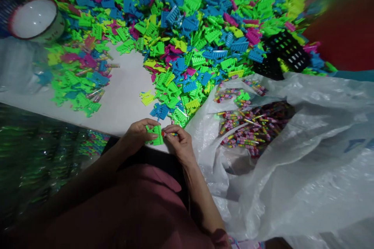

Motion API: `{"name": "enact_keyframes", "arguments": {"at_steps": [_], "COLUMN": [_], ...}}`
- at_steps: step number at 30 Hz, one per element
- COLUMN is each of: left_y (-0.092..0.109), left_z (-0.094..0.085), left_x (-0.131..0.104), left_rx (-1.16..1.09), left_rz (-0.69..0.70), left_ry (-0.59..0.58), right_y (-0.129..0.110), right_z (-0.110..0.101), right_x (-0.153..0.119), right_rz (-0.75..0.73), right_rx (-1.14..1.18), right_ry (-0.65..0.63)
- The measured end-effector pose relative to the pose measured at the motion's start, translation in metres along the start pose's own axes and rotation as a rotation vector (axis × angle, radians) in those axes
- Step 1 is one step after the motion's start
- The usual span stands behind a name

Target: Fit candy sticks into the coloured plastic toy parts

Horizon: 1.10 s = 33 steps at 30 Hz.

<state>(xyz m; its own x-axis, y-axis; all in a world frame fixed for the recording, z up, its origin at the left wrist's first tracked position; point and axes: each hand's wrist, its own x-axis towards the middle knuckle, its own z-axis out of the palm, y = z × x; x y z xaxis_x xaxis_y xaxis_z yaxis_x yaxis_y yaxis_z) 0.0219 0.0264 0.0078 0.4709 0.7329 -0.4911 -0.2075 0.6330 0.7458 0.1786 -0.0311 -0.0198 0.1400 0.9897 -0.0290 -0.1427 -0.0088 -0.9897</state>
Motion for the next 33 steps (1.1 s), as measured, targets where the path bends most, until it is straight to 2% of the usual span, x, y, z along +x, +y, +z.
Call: {"name": "enact_keyframes", "arguments": {"at_steps": [4,8,12,14,18,23,26,29,31,33], "left_y": [-0.006,-0.009,-0.009,-0.011,-0.016,-0.021,-0.022,-0.021,-0.021,-0.022], "left_z": [-0.002,-0.004,-0.006,-0.007,-0.008,-0.009,-0.011,-0.010,-0.008,-0.006], "left_x": [0.000,-0.002,-0.006,-0.008,-0.008,-0.010,-0.012,-0.014,-0.014,-0.014], "left_rx": [0.013,0.074,0.233,0.187,-0.046,-0.130,0.017,0.310,0.468,0.519], "left_rz": [-0.007,-0.017,0.012,-0.020,-0.119,-0.117,-0.062,0.028,0.094,0.130], "left_ry": [-0.007,-0.081,-0.011,-0.024,-0.113,-0.108,-0.047,0.052,0.116,0.143], "right_y": [-0.003,-0.009,-0.009,-0.008,-0.010,-0.020,-0.021,-0.016,-0.011,-0.005], "right_z": [-0.005,-0.009,-0.007,-0.005,-0.003,-0.003,-0.002,-0.001,-0.002,-0.003], "right_x": [0.002,0.003,-0.003,-0.007,-0.010,-0.008,-0.008,-0.010,-0.013,-0.015], "right_rz": [-0.010,-0.042,-0.072,-0.074,-0.080,-0.102,-0.109,-0.116,-0.090,-0.031], "right_rx": [-0.028,-0.128,-0.261,-0.263,-0.195,-0.206,-0.282,-0.353,-0.350,-0.296], "right_ry": [-0.057,-0.184,-0.208,-0.198,-0.173,-0.186,-0.234,-0.266,-0.248,-0.217]}}
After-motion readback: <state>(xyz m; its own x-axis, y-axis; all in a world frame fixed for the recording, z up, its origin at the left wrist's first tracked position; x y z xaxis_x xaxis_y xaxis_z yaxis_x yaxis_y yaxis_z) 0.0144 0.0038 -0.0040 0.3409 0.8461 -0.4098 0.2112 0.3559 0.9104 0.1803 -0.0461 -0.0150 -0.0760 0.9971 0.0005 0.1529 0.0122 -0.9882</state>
